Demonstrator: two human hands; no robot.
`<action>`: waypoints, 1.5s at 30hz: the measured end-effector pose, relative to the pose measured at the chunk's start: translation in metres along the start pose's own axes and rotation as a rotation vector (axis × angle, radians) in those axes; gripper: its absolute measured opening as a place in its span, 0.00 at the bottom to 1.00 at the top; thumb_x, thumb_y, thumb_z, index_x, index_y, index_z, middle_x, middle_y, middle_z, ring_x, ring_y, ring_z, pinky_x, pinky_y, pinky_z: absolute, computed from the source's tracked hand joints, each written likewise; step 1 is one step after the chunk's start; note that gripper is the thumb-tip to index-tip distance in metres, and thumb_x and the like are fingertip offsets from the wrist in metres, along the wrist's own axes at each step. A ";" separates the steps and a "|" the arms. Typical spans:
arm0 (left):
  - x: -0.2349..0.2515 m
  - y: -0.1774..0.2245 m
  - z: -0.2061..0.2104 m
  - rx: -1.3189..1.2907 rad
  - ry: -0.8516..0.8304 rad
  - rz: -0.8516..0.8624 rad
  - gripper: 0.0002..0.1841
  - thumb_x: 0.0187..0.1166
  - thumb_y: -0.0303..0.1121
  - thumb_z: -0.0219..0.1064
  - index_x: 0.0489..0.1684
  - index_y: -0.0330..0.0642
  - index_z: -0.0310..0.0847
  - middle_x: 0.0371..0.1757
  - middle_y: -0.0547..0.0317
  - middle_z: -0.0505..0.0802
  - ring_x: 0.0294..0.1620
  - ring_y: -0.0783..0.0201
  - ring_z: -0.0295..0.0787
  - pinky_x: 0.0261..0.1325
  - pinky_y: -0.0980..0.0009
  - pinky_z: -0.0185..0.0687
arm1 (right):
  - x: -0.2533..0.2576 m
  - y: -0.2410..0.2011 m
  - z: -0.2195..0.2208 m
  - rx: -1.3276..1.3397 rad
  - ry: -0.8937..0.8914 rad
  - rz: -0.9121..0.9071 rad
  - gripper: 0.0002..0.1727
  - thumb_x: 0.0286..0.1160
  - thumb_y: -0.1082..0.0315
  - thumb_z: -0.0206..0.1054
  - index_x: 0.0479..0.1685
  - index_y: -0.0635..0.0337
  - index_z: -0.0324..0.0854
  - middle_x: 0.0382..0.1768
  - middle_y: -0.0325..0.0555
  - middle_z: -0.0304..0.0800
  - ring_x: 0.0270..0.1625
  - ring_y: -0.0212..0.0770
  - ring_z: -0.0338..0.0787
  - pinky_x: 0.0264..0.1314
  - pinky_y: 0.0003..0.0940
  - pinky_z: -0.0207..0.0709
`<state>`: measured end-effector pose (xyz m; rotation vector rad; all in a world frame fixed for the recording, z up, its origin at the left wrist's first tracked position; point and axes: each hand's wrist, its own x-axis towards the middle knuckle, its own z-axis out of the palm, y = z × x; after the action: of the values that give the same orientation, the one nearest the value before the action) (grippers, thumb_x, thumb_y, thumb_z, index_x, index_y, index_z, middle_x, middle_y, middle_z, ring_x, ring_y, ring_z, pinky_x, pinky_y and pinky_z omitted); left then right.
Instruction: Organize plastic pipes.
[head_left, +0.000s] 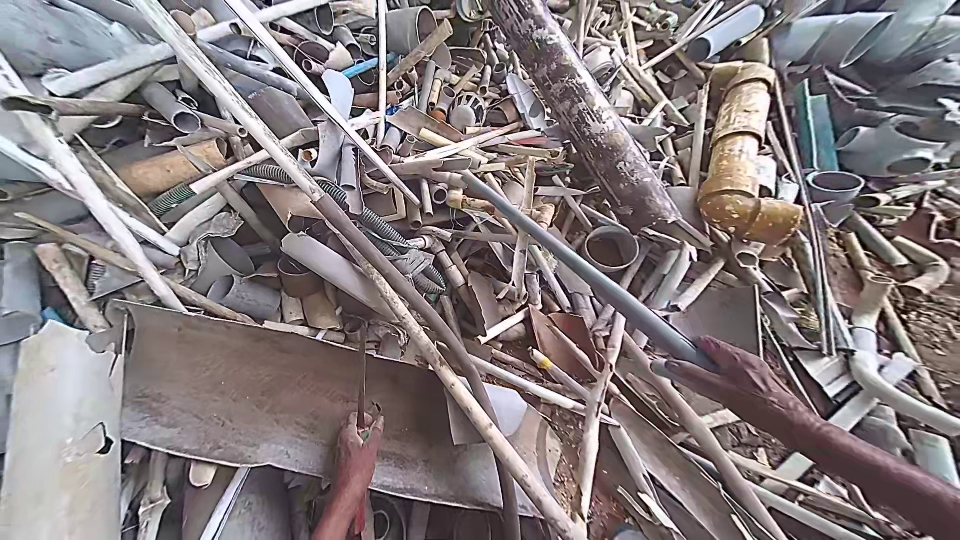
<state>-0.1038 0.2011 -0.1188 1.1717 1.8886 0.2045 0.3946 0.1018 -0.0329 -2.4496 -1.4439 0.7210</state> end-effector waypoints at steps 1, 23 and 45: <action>0.001 0.000 0.000 0.002 0.006 0.011 0.20 0.87 0.33 0.65 0.67 0.25 0.75 0.58 0.27 0.85 0.55 0.37 0.86 0.57 0.43 0.81 | -0.013 0.016 0.006 0.108 0.009 0.063 0.19 0.76 0.65 0.73 0.46 0.78 0.79 0.35 0.69 0.82 0.39 0.63 0.84 0.46 0.63 0.71; 0.004 -0.016 0.005 0.003 0.053 0.091 0.21 0.84 0.30 0.64 0.68 0.23 0.73 0.58 0.29 0.84 0.52 0.43 0.84 0.53 0.45 0.82 | 0.167 -0.136 -0.025 -0.063 -0.001 -0.187 0.16 0.88 0.61 0.61 0.44 0.68 0.85 0.39 0.62 0.89 0.46 0.60 0.89 0.51 0.63 0.77; -0.006 0.008 0.003 0.072 0.060 0.033 0.21 0.80 0.27 0.68 0.67 0.19 0.77 0.61 0.22 0.85 0.62 0.33 0.84 0.68 0.44 0.75 | 0.315 -0.334 0.123 0.528 -0.132 -0.139 0.29 0.96 0.54 0.48 0.59 0.79 0.76 0.57 0.73 0.82 0.58 0.62 0.86 0.62 0.57 0.75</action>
<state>-0.0955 0.1998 -0.1128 1.2583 1.9439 0.1929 0.2036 0.5324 -0.0969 -1.9139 -1.2488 1.0862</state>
